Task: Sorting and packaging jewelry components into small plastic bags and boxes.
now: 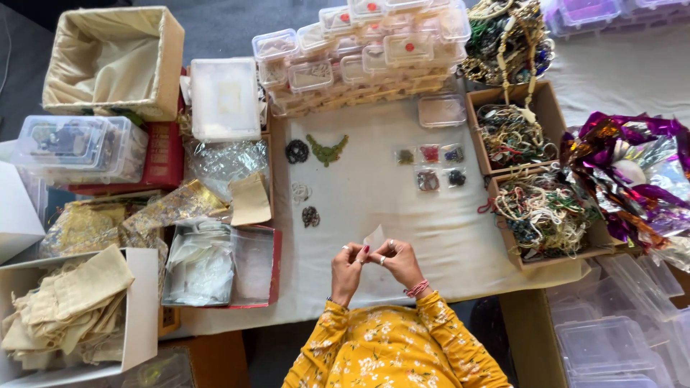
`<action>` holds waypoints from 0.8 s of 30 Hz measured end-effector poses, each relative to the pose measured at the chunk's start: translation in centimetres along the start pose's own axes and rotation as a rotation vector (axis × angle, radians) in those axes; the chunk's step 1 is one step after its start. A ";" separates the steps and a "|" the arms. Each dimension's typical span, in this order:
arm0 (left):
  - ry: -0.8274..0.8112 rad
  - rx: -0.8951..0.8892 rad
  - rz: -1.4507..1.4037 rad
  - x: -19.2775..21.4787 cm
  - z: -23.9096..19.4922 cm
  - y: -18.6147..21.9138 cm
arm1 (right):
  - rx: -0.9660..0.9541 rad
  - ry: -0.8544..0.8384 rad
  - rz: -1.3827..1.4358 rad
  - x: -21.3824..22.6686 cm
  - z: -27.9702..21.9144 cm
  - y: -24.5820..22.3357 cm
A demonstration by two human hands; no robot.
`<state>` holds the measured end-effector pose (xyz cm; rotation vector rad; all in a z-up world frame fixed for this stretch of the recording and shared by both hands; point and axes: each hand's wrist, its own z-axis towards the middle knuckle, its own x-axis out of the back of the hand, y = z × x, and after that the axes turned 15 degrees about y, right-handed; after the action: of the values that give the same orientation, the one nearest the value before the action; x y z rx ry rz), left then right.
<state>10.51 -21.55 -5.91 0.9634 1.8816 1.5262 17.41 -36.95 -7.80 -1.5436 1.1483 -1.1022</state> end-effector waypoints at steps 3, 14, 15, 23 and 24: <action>0.014 -0.026 0.077 0.6 -0.4 0.2 | -0.086 -0.088 0.140 0.3 -0.4 0.0; 0.117 -0.433 0.498 1.6 -2.1 5.0 | -0.310 -0.176 0.344 -1.1 -0.1 0.4; 0.130 -0.478 0.525 1.6 -2.0 4.9 | -0.342 -0.173 0.370 -1.3 -0.1 0.4; 0.147 -0.609 0.625 0.4 -0.7 4.3 | -0.202 -0.038 0.297 -2.3 1.1 0.8; 0.142 -0.646 0.657 0.2 -0.5 3.8 | -0.177 0.012 0.255 -2.4 1.4 0.6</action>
<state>10.74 -21.31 -2.13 1.2214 1.0266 2.4226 18.27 -34.47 -8.99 -1.4740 1.4386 -0.8586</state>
